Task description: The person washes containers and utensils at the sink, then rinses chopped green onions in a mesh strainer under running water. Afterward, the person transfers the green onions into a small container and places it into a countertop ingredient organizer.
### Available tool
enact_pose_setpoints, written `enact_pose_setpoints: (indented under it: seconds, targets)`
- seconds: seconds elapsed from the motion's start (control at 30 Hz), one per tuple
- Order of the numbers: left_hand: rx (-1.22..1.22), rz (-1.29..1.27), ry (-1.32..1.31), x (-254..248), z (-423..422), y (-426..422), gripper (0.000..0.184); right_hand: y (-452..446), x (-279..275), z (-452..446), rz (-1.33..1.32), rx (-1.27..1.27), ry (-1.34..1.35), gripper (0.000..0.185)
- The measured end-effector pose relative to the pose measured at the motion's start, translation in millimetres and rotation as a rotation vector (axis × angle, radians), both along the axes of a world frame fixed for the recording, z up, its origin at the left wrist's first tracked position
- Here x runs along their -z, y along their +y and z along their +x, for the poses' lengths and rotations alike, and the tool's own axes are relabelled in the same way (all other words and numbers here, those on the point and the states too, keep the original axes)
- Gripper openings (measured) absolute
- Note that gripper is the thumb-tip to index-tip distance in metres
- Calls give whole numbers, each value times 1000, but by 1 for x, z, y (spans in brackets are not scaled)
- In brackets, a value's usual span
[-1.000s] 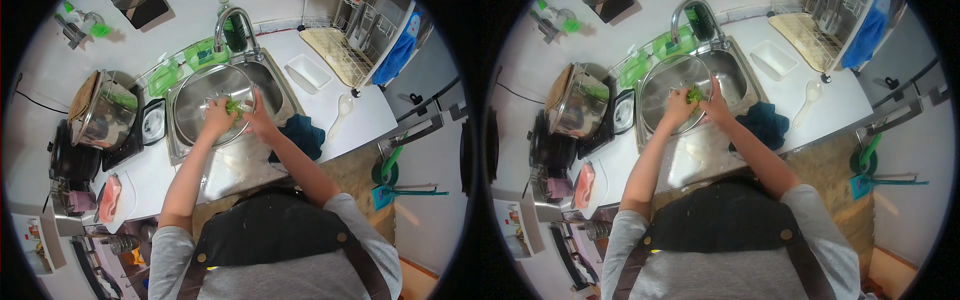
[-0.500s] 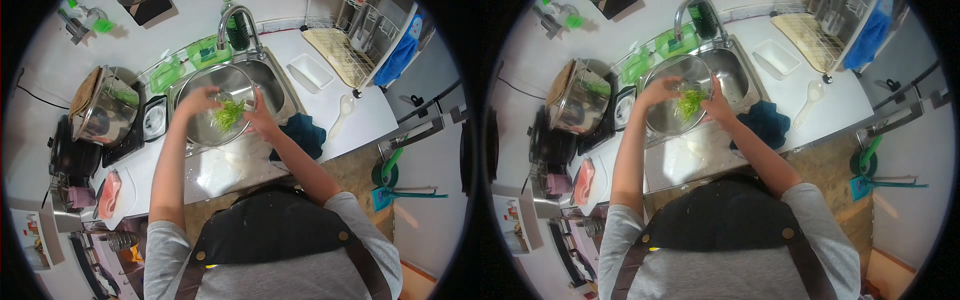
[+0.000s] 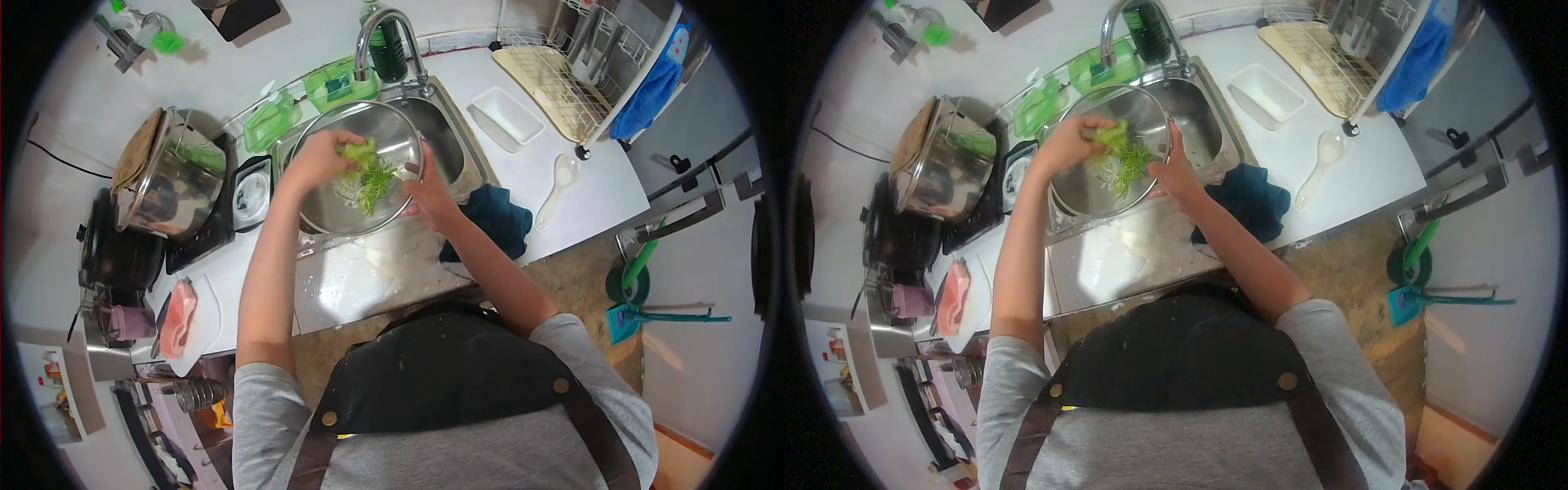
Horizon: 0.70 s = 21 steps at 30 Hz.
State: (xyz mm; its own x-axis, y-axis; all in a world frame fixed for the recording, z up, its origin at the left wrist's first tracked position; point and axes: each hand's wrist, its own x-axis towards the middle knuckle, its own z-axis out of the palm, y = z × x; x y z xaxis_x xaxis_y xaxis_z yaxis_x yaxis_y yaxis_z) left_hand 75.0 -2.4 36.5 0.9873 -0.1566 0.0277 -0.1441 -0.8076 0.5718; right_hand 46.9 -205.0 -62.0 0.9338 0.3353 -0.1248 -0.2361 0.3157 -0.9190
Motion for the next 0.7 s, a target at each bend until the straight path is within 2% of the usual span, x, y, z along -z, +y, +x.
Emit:
enact_pose_setpoints:
  seconds: [0.03,0.07,0.17,0.27,0.3,0.33,0.4,0.47,0.6,0.7]
  targets:
    - [59,27,4,-7,0,1,39,1,7,3,-5,-7,-15,88]
    - [-3,-19,53,-20,0,0,31,2,9,3,-9,-12,-28,86]
    - [-242,-196,4,-36,-2,-6,24,3,9,-1,42,4,-13,86]
    - [-63,-35,-99,29,5,-1,19,3,3,-3,81,-11,-3,86]
    - [-25,101,-154,42,-7,-5,24,3,3,-3,81,-5,-9,87]
    - [-26,157,-191,65,-12,-10,27,4,4,-3,81,2,-15,87]
    - [-79,193,-186,78,-14,-12,30,3,3,-4,76,-9,-17,88]
    - [-178,155,-105,57,-7,-9,29,1,-1,-6,69,-40,-12,88]
    - [-75,-104,7,-5,-7,-1,29,2,-5,-7,37,-35,25,88]
    - [-99,74,78,-9,7,12,34,4,-5,-8,32,-48,5,89]
